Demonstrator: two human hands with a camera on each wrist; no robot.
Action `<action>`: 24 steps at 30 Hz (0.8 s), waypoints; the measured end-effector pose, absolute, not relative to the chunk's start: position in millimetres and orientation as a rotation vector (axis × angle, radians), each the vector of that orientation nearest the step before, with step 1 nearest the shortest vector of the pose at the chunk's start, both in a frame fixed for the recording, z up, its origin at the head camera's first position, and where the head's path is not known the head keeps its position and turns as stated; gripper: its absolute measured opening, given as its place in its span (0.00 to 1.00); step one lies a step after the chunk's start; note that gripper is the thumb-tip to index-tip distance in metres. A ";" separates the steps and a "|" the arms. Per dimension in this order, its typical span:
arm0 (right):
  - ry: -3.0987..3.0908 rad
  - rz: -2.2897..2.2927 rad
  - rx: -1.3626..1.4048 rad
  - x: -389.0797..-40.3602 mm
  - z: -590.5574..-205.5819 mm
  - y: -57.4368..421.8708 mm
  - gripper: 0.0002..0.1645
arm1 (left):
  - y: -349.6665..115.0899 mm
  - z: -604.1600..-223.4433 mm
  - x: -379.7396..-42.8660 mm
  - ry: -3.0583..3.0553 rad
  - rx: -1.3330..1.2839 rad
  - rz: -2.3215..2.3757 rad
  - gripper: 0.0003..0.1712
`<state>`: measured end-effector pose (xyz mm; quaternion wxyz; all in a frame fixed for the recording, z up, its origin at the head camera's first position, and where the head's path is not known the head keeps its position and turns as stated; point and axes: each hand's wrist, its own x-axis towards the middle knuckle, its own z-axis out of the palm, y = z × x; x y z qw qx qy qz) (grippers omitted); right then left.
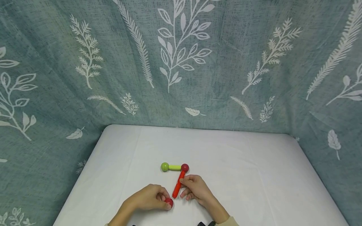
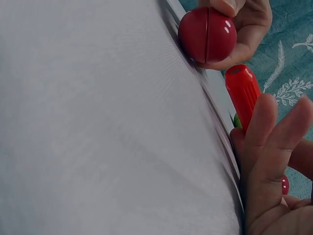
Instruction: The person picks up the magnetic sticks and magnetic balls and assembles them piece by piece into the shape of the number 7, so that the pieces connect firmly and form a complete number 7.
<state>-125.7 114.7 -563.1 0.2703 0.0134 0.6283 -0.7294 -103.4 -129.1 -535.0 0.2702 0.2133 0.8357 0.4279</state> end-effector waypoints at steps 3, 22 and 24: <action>1.685 -1.970 0.032 -125.5 -563.0 114.9 0.18 | -126.3 -534.8 -104.1 2.254 0.570 1.149 0.13; 1.682 -1.983 0.013 -125.4 -564.4 115.6 0.18 | -120.0 -535.6 -105.5 2.271 0.561 1.138 0.14; 1.684 -1.983 0.013 -125.4 -564.5 115.5 0.18 | -119.7 -534.9 -105.2 2.272 0.560 1.136 0.14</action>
